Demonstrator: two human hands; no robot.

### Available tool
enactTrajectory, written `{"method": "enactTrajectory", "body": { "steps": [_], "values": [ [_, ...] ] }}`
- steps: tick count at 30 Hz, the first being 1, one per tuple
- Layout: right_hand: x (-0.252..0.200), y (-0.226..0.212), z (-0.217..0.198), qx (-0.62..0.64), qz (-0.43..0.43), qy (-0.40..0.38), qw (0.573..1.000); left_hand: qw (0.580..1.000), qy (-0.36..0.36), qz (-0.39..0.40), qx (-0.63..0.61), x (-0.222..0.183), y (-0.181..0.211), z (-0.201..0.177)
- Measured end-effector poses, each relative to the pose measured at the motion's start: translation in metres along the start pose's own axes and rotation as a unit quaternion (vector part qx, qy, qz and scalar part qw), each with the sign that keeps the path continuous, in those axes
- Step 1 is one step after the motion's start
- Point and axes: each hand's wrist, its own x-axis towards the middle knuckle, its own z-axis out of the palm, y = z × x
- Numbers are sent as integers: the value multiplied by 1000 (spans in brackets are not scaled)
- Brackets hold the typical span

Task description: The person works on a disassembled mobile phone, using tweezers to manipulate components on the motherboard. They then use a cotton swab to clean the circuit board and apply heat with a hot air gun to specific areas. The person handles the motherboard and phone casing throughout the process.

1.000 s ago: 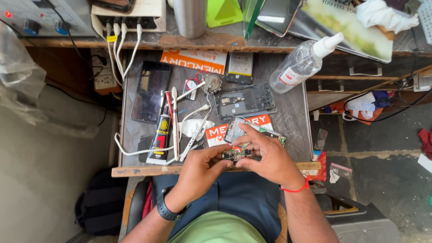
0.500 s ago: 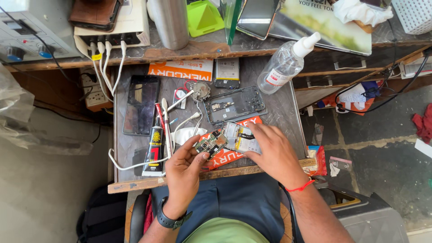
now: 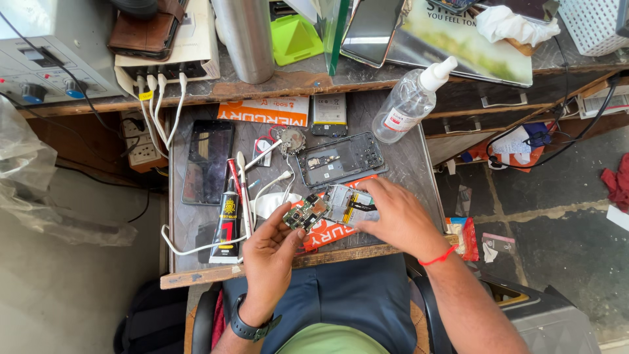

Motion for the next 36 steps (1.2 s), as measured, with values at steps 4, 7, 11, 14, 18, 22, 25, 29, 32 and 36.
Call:
{"method": "enactTrajectory", "body": {
  "steps": [4, 7, 11, 14, 18, 22, 25, 29, 32, 36],
  "values": [
    [12, 11, -8, 45, 29, -56, 997, 1000, -3, 6, -7, 0, 4, 1],
    [22, 12, -16, 69, 54, -80, 993, 1000, 3, -5, -2, 2, 15, 3],
    [35, 13, -22, 151, 118, -79, 978, 999, 5, 42, 33, 25, 58, 4],
    [62, 13, -5, 469, -36, -53, 881, 965, -30, 207, 156, 61, 104, 12],
    [89, 11, 19, 621, 1, -86, 779, 933, -25, 248, 261, 116, 143, 37],
    [95, 12, 26, 652, 7, -42, 757, 928, -22, 233, 289, 126, 131, 50],
    [86, 19, 37, 640, 4, -11, 768, 931, -26, 232, 280, 122, 105, 49],
    [83, 10, 42, 539, 2, 25, 842, 907, -20, 277, 317, 122, 101, 45],
    [83, -1, 38, 506, -2, 23, 862, 903, -24, 276, 330, 126, 105, 46],
    [82, -8, 41, 517, -6, 21, 856, 881, -39, 278, 380, 127, 102, 44]
  ]
}}
